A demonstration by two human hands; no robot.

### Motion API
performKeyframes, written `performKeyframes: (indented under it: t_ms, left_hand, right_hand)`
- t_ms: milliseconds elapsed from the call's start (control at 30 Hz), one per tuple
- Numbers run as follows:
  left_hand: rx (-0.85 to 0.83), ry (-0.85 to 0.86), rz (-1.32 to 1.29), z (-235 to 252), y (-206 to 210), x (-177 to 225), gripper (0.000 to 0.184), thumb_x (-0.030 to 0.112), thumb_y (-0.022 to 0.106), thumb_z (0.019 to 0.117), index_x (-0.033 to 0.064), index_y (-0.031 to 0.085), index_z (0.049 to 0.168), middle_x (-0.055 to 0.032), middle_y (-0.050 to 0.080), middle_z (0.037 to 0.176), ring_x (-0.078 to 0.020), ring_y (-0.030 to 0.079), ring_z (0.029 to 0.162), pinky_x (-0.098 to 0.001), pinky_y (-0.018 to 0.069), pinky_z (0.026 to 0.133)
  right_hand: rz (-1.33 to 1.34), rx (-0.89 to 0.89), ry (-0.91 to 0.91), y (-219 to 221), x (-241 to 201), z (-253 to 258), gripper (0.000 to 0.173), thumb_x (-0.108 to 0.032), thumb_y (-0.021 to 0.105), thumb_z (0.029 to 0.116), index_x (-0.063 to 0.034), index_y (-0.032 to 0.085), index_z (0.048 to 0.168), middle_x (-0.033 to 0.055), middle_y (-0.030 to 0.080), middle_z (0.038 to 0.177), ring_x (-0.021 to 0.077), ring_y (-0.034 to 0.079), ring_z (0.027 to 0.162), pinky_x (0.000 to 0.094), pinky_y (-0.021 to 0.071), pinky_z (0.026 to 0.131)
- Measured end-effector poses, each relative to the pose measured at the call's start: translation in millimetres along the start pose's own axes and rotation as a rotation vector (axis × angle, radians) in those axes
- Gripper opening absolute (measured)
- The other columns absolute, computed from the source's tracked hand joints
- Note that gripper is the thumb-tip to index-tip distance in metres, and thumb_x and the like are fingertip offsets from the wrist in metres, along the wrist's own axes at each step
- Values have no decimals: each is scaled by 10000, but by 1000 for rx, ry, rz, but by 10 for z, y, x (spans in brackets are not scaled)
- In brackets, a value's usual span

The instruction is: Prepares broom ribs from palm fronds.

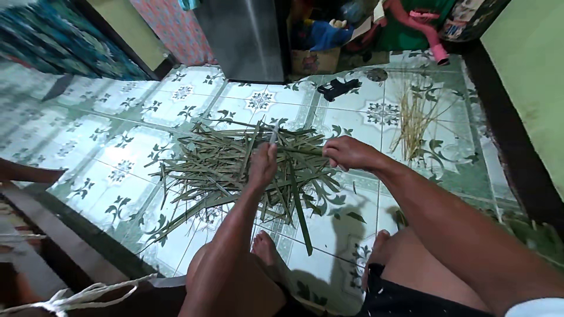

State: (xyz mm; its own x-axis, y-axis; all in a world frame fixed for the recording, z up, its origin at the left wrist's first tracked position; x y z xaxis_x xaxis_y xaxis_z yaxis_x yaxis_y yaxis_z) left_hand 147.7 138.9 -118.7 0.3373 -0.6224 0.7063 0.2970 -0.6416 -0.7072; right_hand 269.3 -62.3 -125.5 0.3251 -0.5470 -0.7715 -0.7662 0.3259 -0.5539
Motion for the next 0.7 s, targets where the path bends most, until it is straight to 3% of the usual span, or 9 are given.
performKeyframes:
  t_ms: [100, 200, 267, 333, 467, 567, 700]
  left_hand:
    - [-108, 166, 99, -179, 293, 380, 426, 351, 381, 1107, 41, 575, 1327, -150, 677, 858, -304, 672, 757, -533, 560, 731]
    - [-218, 190, 165, -272, 469, 516, 442, 360, 354, 1112, 55, 592, 1326, -154, 684, 870, -318, 680, 794, -538, 553, 771]
    - [-205, 177, 192, -263, 449, 512, 472, 380, 325, 1115, 53, 595, 1322, -155, 687, 871, -328, 684, 807, -546, 553, 772]
    - [-149, 122, 199, -185, 342, 426, 491, 397, 323, 1113, 41, 604, 1302, -183, 695, 895, -362, 690, 837, -578, 549, 784]
    - [-30, -33, 124, 5, 180, 99, 541, 417, 288, 1119, 1, 603, 1262, -223, 685, 975, -382, 685, 916, -589, 540, 839]
    - [-72, 43, 160, -124, 279, 337, 504, 401, 307, 1116, 5, 609, 1194, -175, 665, 851, -339, 675, 798, -542, 550, 758]
    - [27, -100, 173, 62, 4, -209, 501, 373, 303, 1121, 5, 564, 1340, -269, 682, 1060, -437, 678, 992, -630, 526, 877]
  right_hand:
    - [29, 51, -46, -29, -109, -39, 285, -210, 457, 1100, -21, 668, 1070, 65, 637, 721, 123, 541, 513, 309, 505, 537]
    - [-20, 96, -127, -38, -264, -110, 277, -203, 472, 1097, -17, 668, 1038, 67, 629, 708, 128, 569, 517, 313, 530, 535]
    - [-108, 163, -210, -71, -368, -181, 261, -174, 496, 1082, -17, 699, 1031, 84, 649, 732, 167, 610, 585, 372, 553, 606]
    - [-182, 224, -265, -104, -446, -256, 239, -144, 519, 1065, -16, 717, 1025, 112, 669, 774, 226, 645, 672, 452, 555, 692]
    - [-239, 239, -342, -84, -498, -307, 239, -119, 510, 1061, 3, 710, 1014, 129, 665, 780, 246, 647, 689, 457, 550, 701]
    - [-206, 209, -368, -87, -482, -290, 260, -130, 492, 1066, 0, 705, 994, 112, 636, 740, 224, 617, 663, 436, 531, 679]
    - [-175, 128, -338, -160, -376, -301, 281, -174, 483, 1082, -30, 708, 995, 67, 599, 711, 176, 573, 623, 402, 514, 636]
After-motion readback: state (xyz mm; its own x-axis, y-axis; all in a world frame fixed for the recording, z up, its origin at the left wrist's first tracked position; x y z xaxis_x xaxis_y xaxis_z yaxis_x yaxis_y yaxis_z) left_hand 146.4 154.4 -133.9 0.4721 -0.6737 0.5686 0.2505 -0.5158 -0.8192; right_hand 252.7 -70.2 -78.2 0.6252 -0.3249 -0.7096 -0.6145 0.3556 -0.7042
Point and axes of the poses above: each hand's wrist, its own z-axis towards the middle knuckle, its own y-axis out of the palm, x = y × z, the point moved 8 cm from there along z, towards the middle knuckle
